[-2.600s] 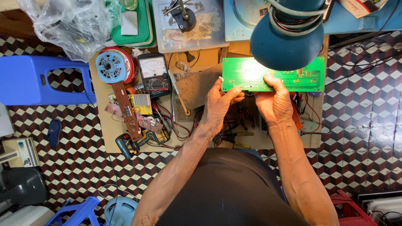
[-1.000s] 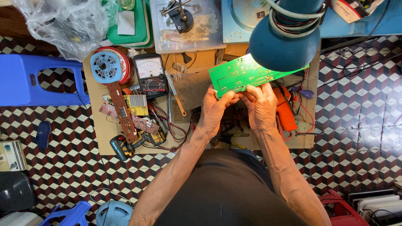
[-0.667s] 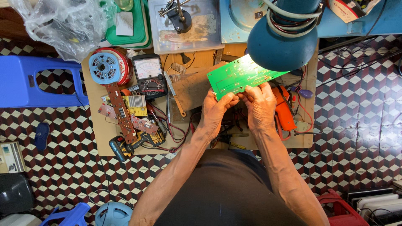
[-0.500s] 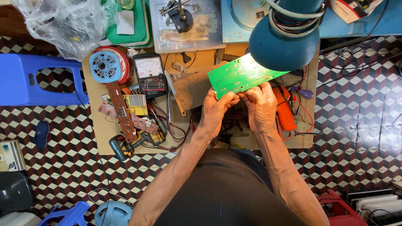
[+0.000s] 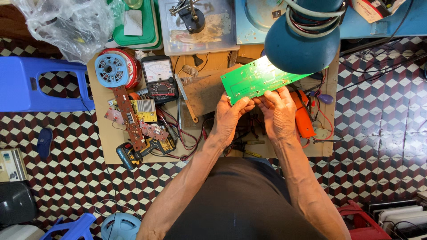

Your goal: The person handles several circuit boards, turning them over to inspect both sides. They use a multimeter with red and black probes to test electrical points on the boards. The person also picks up and sets down other boards and tools on the cluttered workbench.

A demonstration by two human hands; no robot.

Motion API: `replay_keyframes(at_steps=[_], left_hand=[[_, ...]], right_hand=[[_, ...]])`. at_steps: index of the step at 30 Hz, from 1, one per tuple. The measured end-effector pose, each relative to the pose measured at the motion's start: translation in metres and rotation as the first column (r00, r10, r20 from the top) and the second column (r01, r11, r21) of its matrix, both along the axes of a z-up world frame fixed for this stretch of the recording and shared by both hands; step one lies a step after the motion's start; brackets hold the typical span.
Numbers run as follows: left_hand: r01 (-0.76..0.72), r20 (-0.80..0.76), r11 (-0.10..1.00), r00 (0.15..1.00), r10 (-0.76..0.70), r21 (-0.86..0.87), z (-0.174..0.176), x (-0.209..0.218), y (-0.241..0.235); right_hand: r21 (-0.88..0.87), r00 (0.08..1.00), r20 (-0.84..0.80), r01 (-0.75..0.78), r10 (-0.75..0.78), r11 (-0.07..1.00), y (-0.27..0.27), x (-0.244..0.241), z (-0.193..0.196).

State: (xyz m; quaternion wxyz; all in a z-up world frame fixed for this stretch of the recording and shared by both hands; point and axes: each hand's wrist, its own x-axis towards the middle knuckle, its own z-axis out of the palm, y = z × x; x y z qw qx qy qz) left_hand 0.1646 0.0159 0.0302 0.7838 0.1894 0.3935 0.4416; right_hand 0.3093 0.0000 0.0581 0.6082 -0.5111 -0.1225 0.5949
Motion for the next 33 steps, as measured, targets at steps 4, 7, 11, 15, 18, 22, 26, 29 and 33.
replay_keyframes(at_steps=[4, 7, 11, 15, 18, 22, 26, 29, 33], left_hand=[[-0.007, 0.0, 1.0, 1.0, 0.007, -0.004, -0.003, 0.0, -0.001], [-0.015, -0.02, 1.0, 1.0, 0.015, -0.011, -0.006, 0.001, -0.001], [-0.025, -0.039, 1.0, 0.999, 0.025, -0.01, -0.01, 0.002, -0.001], [-0.035, -0.041, 0.999, 0.999, 0.034, -0.026, -0.013, 0.004, -0.002], [-0.035, -0.035, 0.999, 0.999, 0.034, -0.034, -0.013, 0.005, -0.002], [-0.038, -0.051, 0.998, 0.998, 0.036, -0.039, -0.012, 0.005, -0.001], [-0.021, -0.055, 0.998, 0.998, 0.019, -0.051, -0.008, 0.004, 0.0], [-0.016, -0.058, 0.998, 0.998, 0.012, -0.059, -0.006, 0.005, 0.001], [-0.03, -0.054, 0.997, 0.998, 0.026, -0.066, -0.004, 0.005, 0.001]], right_hand=[[-0.005, 1.0, -0.014, -0.001, 0.001, 1.0, 0.0, 0.002, -0.003], [-0.019, 1.0, -0.008, -0.003, 0.003, 1.0, 0.001, 0.002, -0.004], [-0.029, 1.0, 0.024, -0.01, 0.01, 1.0, 0.002, 0.002, -0.003], [-0.035, 0.999, 0.03, -0.011, 0.012, 0.999, 0.004, 0.002, -0.001], [-0.052, 0.999, 0.036, -0.01, 0.012, 0.999, 0.005, 0.001, 0.0], [-0.047, 0.999, 0.042, -0.004, 0.006, 0.999, 0.006, 0.0, -0.001], [-0.051, 0.998, 0.062, -0.013, 0.016, 0.999, 0.006, 0.0, 0.0], [-0.062, 0.998, 0.068, -0.013, 0.017, 0.998, 0.007, 0.001, 0.001], [-0.076, 0.998, 0.064, -0.01, 0.015, 0.997, 0.007, 0.001, 0.0]])
